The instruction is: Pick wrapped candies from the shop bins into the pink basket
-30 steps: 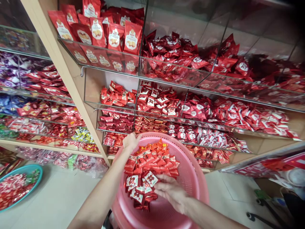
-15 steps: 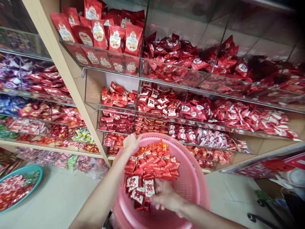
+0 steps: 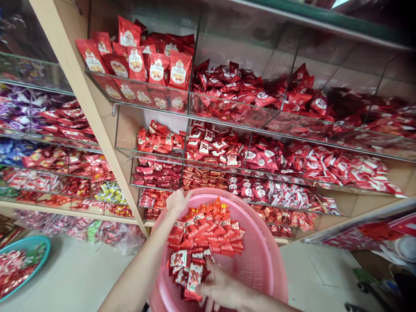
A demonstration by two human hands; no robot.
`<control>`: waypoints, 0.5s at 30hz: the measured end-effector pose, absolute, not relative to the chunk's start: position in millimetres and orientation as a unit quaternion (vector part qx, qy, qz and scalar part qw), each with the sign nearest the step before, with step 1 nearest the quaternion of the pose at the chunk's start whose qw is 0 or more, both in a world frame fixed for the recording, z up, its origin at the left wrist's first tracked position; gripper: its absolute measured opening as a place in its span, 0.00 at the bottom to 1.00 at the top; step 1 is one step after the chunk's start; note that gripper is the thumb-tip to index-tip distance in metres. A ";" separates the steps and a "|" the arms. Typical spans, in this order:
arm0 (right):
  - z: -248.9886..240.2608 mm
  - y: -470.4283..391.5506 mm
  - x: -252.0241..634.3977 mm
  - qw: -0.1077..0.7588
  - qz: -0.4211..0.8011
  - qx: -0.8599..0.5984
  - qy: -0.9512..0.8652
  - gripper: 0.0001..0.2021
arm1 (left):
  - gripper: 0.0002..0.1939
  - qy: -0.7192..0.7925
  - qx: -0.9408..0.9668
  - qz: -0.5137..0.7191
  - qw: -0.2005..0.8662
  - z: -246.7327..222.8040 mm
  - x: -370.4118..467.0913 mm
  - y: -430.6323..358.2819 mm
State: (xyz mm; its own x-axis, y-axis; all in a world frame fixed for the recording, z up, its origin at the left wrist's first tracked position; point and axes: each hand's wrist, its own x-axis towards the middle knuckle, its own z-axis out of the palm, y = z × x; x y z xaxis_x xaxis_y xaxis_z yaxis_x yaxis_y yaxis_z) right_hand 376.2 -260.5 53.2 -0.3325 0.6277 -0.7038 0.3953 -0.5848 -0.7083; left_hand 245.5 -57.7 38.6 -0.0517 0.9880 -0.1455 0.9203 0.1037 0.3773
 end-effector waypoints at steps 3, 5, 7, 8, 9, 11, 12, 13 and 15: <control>52.8 -260.5 369.8 0.091 0.699 -0.564 -0.431 0.24 | 0.29 0.718 0.665 0.093 0.182 37.3 245.1 -56.9; 46.0 -260.7 366.4 0.118 0.697 -0.558 -0.434 0.27 | 0.29 0.719 0.664 0.092 0.181 36.6 244.9 -56.4; 34.8 -260.9 365.5 0.152 0.686 -0.554 -0.447 0.30 | 0.29 0.720 0.664 0.093 0.179 36.2 244.8 -56.1; 28.6 -260.8 366.2 0.159 0.677 -0.556 -0.455 0.32 | 0.29 0.719 0.665 0.095 0.179 36.1 244.7 -56.0; 22.8 -260.5 367.5 0.157 0.664 -0.563 -0.466 0.33 | 0.29 0.719 0.665 0.096 0.180 36.0 244.5 -56.0; 14.8 -258.4 371.7 0.135 0.631 -0.581 -0.496 0.33 | 0.29 0.717 0.666 0.100 0.181 35.7 244.0 -56.0; 14.0 -256.4 374.7 0.122 0.617 -0.588 -0.508 0.32 | 0.28 0.716 0.666 0.101 0.182 35.5 243.8 -56.0; 15.8 -253.6 378.3 0.114 0.606 -0.591 -0.521 0.30 | 0.28 0.715 0.667 0.103 0.183 35.3 243.5 -56.0; 27.3 -245.2 388.1 0.111 0.583 -0.589 -0.548 0.21 | 0.28 0.713 0.669 0.106 0.183 35.0 243.0 -55.9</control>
